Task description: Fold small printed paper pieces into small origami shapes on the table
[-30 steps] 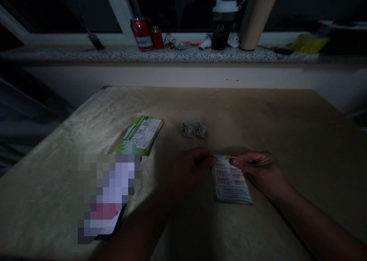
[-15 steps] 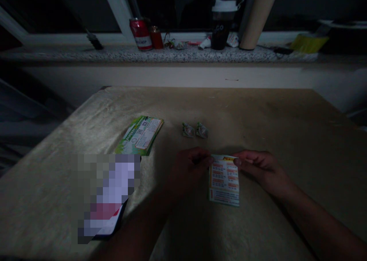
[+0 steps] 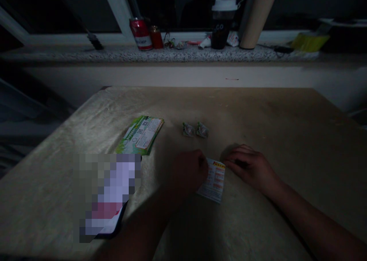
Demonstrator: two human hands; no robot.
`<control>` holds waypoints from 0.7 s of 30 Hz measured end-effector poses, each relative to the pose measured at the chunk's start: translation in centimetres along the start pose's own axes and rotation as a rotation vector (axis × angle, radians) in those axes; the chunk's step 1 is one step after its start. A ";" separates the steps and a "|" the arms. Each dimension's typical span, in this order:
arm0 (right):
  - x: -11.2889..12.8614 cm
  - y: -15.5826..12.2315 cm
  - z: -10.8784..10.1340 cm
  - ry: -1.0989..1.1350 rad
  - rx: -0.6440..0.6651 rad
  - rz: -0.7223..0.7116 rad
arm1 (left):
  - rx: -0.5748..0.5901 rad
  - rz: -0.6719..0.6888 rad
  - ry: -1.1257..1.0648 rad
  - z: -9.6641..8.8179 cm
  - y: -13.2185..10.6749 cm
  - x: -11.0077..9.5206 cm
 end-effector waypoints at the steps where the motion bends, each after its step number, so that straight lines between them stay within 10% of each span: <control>1: 0.0 0.0 0.2 -0.025 0.000 -0.028 | 0.004 -0.004 0.051 0.0 0.0 -0.1; 21: -0.4 -0.4 0.6 -0.053 -0.064 0.023 | 0.028 0.012 0.245 0.2 0.0 -0.8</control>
Point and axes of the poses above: each hand's wrist, its own y-axis towards the middle knuckle, its own z-axis out of the palm, x = y × z, the point moved 2 cm from there along y, towards the middle knuckle, and after that the axes turned 3 degrees about -z, right-handed, at the moved point
